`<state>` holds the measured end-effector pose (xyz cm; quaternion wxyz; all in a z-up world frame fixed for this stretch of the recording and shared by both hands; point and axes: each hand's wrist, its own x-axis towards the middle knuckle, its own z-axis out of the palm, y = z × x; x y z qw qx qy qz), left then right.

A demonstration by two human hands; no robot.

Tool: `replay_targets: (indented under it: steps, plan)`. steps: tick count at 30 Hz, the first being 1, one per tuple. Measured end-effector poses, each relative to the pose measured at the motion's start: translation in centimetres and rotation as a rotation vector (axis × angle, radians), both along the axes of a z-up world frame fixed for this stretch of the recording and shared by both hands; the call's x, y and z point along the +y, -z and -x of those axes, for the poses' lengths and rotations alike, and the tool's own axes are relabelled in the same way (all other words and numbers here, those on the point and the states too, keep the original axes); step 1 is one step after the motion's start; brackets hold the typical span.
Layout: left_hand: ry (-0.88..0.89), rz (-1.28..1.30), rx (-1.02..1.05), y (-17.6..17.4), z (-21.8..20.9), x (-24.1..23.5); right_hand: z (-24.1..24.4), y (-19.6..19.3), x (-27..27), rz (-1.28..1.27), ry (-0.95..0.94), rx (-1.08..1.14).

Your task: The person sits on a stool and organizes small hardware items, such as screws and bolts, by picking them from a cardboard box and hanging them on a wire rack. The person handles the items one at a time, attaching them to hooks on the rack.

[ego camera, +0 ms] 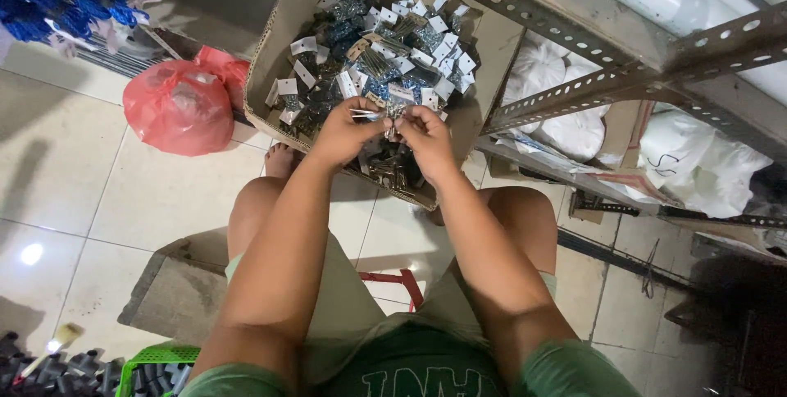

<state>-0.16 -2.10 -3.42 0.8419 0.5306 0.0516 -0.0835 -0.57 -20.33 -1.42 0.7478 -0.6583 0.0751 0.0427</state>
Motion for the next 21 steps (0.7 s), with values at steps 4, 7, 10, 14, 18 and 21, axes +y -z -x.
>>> replay_targets:
  steps: [4, 7, 10, 14, 18, 21]
  plan:
    - [-0.049, 0.02, 0.006, -0.6, -0.1, -0.1, 2.6, -5.8, 1.8, 0.301, 0.091, -0.065]
    - [-0.128, 0.043, 0.06, -1.1, -0.6, -0.1, 8.2, -11.7, 5.5, 0.264, -0.137, -0.072]
    - [0.017, 0.014, 0.079, -1.7, -0.3, 0.1, 14.7, -16.8, 7.6, -1.054, -1.163, 0.155]
    - [-0.177, 0.052, 0.035, -2.6, -0.3, -1.2, 15.7, -18.1, 6.9, -1.047, -1.22, 0.156]
    - [-0.328, 0.006, 0.044, -2.0, -0.8, -1.6, 15.7, -19.1, 7.2, -1.049, -1.302, 0.146]
    - [-0.418, -0.094, 0.022, -4.0, -0.3, -0.2, 15.2, -19.5, 7.2, -1.034, -1.367, 0.14]
